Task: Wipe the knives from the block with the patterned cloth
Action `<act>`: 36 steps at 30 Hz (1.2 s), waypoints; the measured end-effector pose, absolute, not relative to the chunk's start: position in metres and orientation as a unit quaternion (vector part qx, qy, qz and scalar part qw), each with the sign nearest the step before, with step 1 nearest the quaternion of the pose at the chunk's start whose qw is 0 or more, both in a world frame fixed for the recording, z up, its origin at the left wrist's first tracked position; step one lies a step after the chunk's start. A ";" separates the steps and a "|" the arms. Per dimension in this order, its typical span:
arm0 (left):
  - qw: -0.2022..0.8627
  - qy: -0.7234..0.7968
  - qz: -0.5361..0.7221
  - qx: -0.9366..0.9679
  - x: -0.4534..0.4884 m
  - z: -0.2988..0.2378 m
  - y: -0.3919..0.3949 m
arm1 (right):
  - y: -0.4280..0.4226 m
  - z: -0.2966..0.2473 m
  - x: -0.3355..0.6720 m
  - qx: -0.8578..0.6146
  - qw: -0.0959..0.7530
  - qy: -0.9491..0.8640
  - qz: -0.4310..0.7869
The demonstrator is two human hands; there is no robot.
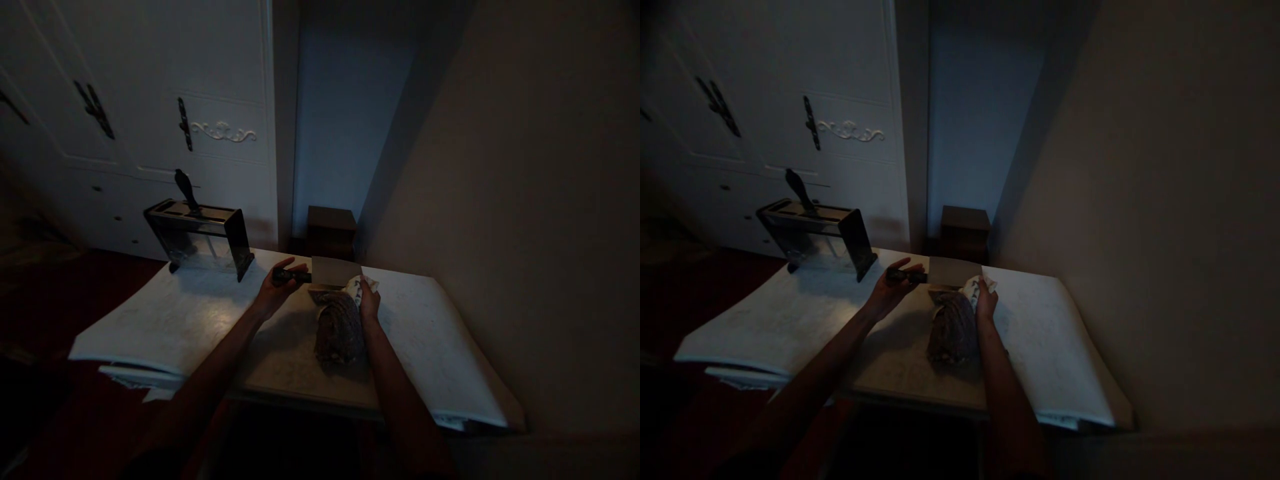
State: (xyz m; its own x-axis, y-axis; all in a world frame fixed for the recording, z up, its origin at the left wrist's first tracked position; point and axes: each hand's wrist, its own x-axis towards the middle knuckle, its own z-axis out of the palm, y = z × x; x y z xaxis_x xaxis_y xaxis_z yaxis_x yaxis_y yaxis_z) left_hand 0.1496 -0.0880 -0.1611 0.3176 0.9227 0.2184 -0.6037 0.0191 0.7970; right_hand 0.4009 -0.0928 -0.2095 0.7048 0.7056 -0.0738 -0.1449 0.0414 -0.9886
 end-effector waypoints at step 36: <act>0.020 0.396 0.714 0.577 0.012 0.124 -0.111 | -0.111 -0.179 0.390 -0.738 0.463 -0.369 0.324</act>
